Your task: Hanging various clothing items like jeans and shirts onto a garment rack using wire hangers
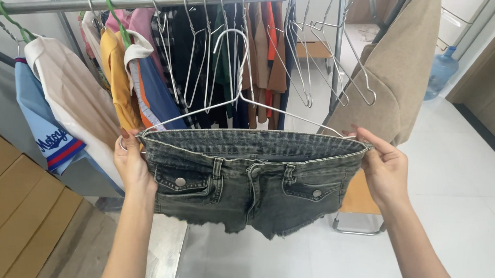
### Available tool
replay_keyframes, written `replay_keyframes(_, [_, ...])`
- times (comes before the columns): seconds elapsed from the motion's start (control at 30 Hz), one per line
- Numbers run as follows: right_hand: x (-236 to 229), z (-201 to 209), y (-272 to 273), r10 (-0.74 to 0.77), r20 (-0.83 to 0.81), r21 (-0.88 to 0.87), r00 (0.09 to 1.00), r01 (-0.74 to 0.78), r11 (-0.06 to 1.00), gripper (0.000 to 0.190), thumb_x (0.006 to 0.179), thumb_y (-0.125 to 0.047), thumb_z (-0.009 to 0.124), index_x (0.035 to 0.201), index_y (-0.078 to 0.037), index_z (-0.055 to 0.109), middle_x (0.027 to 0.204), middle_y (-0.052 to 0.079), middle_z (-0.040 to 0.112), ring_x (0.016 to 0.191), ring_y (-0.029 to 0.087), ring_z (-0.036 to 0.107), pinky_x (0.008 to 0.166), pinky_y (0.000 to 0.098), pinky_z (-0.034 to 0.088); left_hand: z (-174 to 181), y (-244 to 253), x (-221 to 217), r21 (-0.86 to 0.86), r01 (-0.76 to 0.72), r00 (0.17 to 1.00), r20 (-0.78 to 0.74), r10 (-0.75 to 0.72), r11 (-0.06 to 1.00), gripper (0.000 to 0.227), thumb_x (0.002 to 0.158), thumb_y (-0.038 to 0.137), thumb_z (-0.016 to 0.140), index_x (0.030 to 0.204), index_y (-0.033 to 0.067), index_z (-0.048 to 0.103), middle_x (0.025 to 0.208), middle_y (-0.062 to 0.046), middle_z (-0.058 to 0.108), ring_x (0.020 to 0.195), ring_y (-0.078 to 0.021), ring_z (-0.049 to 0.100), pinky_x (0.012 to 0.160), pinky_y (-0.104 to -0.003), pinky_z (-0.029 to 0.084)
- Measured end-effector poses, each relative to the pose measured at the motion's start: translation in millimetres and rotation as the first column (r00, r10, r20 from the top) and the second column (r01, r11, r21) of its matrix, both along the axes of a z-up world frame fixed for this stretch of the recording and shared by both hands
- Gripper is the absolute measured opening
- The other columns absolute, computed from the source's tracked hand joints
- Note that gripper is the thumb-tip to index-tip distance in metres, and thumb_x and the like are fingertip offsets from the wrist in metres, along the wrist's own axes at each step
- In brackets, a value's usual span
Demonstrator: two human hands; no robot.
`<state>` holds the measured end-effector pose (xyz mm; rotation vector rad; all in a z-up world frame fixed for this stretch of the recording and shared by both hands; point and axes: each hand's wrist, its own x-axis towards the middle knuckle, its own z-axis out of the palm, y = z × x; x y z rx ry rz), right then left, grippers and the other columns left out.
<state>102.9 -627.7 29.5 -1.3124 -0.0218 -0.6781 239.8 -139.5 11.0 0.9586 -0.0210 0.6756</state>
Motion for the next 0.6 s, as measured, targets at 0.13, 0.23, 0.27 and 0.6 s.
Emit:
replay_keyframes(0.13, [-10,4,-26,0.271,-0.067,0.065,0.960,-0.267,0.962,0.040,0.102,0.005,0.057,0.141,0.009,0.065,0.117,0.031,0.075,0.099,0.031,0.078,0.082,0.0482,0.067,-26,14,11,-0.041,0.029,0.999,-0.014,-0.029,0.999,0.028,0.110,0.043,0.069,0.108,0.0149,0.067,0.089,0.002,0.073,0.077,-0.0081,0.077,0.073,-0.016,0.063])
replay_keyframes(0.23, [-11,10,-47,0.626,-0.185,0.036,0.758,-0.631,0.775,0.047,0.101,-0.001,0.059,0.146,0.012,0.065,0.116,0.022,0.082,0.094,0.025,0.080,0.082,0.0318,0.063,-35,17,14,-0.129,0.082,0.989,-0.113,-0.097,0.988,0.032,0.097,0.049,0.076,0.103,0.0190,0.068,0.094,0.002,0.073,0.085,-0.0106,0.073,0.083,-0.027,0.061])
replay_keyframes(0.27, [-11,11,-48,0.705,-0.175,0.071,0.688,-0.705,0.706,0.052,0.098,-0.007,0.067,0.144,0.016,0.063,0.120,0.026,0.080,0.098,0.029,0.080,0.086,0.0361,0.064,-36,15,14,-0.133,0.081,0.985,-0.144,-0.100,0.988,0.032,0.097,0.050,0.076,0.103,0.0196,0.069,0.096,0.003,0.074,0.086,-0.0096,0.072,0.084,-0.027,0.060])
replay_keyframes(0.6, [-18,31,-17,0.989,0.031,0.408,0.148,-0.905,0.122,0.069,0.101,-0.044,0.075,0.132,0.012,0.051,0.129,0.028,0.068,0.113,0.038,0.071,0.095,0.0455,0.057,-56,-58,29,-0.175,0.283,0.926,-0.204,-0.316,0.943,0.022,0.106,0.037,0.069,0.107,0.0154,0.070,0.089,-0.004,0.076,0.071,-0.0173,0.071,0.067,-0.032,0.059])
